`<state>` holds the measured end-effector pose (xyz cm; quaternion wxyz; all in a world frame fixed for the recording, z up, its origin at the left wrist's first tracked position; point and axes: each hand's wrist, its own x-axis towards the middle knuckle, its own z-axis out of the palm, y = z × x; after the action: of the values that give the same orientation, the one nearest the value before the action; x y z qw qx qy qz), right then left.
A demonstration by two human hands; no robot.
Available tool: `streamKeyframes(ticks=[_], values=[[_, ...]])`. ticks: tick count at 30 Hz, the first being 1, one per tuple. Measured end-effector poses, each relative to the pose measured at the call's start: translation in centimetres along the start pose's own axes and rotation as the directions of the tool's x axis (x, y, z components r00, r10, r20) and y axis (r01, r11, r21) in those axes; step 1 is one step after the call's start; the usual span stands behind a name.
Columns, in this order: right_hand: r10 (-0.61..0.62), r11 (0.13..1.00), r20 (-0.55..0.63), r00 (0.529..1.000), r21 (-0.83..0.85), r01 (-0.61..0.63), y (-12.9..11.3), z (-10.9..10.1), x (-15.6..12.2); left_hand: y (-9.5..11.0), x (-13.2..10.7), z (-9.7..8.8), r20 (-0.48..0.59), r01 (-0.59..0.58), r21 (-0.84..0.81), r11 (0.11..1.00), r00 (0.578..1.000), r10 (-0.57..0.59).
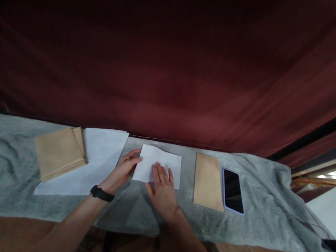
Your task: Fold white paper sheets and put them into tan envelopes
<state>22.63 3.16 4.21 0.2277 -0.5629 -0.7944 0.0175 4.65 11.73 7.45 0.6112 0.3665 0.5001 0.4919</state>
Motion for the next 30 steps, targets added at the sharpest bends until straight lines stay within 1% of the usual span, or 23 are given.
streamKeyframes(ticks=[3, 5, 6, 7, 9, 10, 12, 14, 15, 17, 19, 20, 21, 22, 23, 24, 25, 26, 27, 28, 29, 30], values=[[0.121, 0.989, -0.069, 0.990, 0.097, -0.114, 0.4, -0.7, 0.6, 0.4, -0.7, 1.2, 0.143, 0.030, -0.153, 0.988, 0.990, -0.008], [0.235, 0.956, -0.096, 0.967, 0.204, -0.212, 1.0, -1.1, 1.2, 0.2, -1.1, 1.9, 0.212, 0.036, -0.181, 0.983, 0.977, 0.003], [0.293, 0.927, -0.101, 0.951, 0.272, -0.257, 1.2, -1.3, 1.4, -0.1, -1.2, 2.2, 0.219, 0.030, -0.162, 0.986, 0.976, 0.007], [0.348, 0.890, -0.102, 0.932, 0.349, -0.294, 1.4, -1.5, 1.7, -0.5, -1.3, 2.4, 0.203, 0.017, -0.129, 0.991, 0.979, 0.010], [0.446, 0.781, -0.095, 0.890, 0.526, -0.335, 1.8, -1.9, 2.1, -1.4, -1.2, 2.8, 0.135, -0.007, -0.061, 0.998, 0.991, 0.016], [0.487, 0.706, -0.086, 0.869, 0.625, -0.334, 2.0, -2.1, 2.2, -1.8, -1.2, 2.9, 0.096, -0.018, -0.035, 0.999, 0.995, 0.022], [0.551, 0.511, -0.051, 0.833, 0.810, -0.288, 2.6, -2.7, 2.5, -2.3, -1.1, 3.0, 0.035, -0.032, -0.001, 0.999, 0.999, 0.032], [0.595, 0.292, -0.001, 0.804, 0.932, -0.215, 3.1, -3.3, 2.6, -2.4, -1.2, 3.1, 0.014, -0.018, 0.009, 1.000, 1.000, 0.018], [0.604, 0.190, 0.029, 0.797, 0.965, -0.180, 3.3, -3.6, 2.6, -2.3, -1.3, 3.2, 0.028, -0.001, -0.005, 1.000, 1.000, 0.001], [0.601, 0.005, 0.098, 0.793, 0.992, -0.126, 3.5, -4.2, 2.5, -1.9, -1.6, 3.3, 0.107, 0.053, -0.074, 0.996, 0.993, -0.045], [0.573, -0.189, 0.193, 0.796, 0.977, -0.100, 3.4, -4.4, 2.3, -1.4, -1.9, 3.1, 0.184, 0.094, -0.146, 0.985, 0.981, -0.066], [0.565, -0.276, 0.244, 0.788, 0.956, -0.098, 3.4, -4.5, 2.1, -1.1, -1.9, 2.9, 0.192, 0.095, -0.163, 0.982, 0.979, -0.062], [0.569, -0.341, 0.291, 0.769, 0.935, -0.102, 3.4, -4.5, 1.9, -1.0, -1.9, 2.6, 0.173, 0.079, -0.165, 0.983, 0.984, -0.050], [0.583, -0.377, 0.331, 0.742, 0.919, -0.114, 3.6, -4.5, 1.6, -0.8, -1.7, 2.2, 0.143, 0.056, -0.148, 0.987, 0.989, -0.035], [0.605, -0.384, 0.359, 0.711, 0.914, -0.134, 3.8, -4.5, 1.3, -0.7, -1.4, 1.6, 0.114, 0.033, -0.113, 0.993, 0.993, -0.020], [0.638, -0.362, 0.369, 0.676, 0.919, -0.160, 4.2, -4.5, 1.0, -0.7, -1.0, 0.9, 0.090, 0.016, -0.064, 0.998, 0.996, -0.010], [0.675, -0.318, 0.363, 0.643, 0.929, -0.191, 4.6, -4.5, 0.6, -0.8, -0.6, 0.2, 0.084, 0.012, -0.003, 1.000, 0.996, -0.012], [0.704, -0.260, 0.348, 0.619, 0.938, -0.230, 5.2, -4.5, 0.2, -0.9, -0.2, -0.5, 0.092, 0.019, 0.062, 0.998, 0.995, -0.024], [0.723, -0.197, 0.328, 0.608, 0.941, -0.274, 5.7, -4.4, -0.1, -1.1, 0.3, -1.2, 0.108, 0.029, 0.127, 0.991, 0.993, -0.043], [0.721, -0.132, 0.318, 0.616, 0.936, -0.327, 6.3, -4.3, -0.4, -1.4, 0.6, -1.8, 0.125, 0.038, 0.185, 0.982, 0.990, -0.062], [0.704, -0.065, 0.314, 0.637, 0.921, -0.383, 6.9, -4.2, -0.7, -1.7, 0.9, -2.2, 0.134, 0.034, 0.243, 0.969, 0.989, -0.068], [0.683, 0.009, 0.314, 0.660, 0.899, -0.437, 7.4, -4.0, -0.9, -2.0, 1.2, -2.6, 0.129, 0.006, 0.300, 0.954, 0.990, -0.047]])
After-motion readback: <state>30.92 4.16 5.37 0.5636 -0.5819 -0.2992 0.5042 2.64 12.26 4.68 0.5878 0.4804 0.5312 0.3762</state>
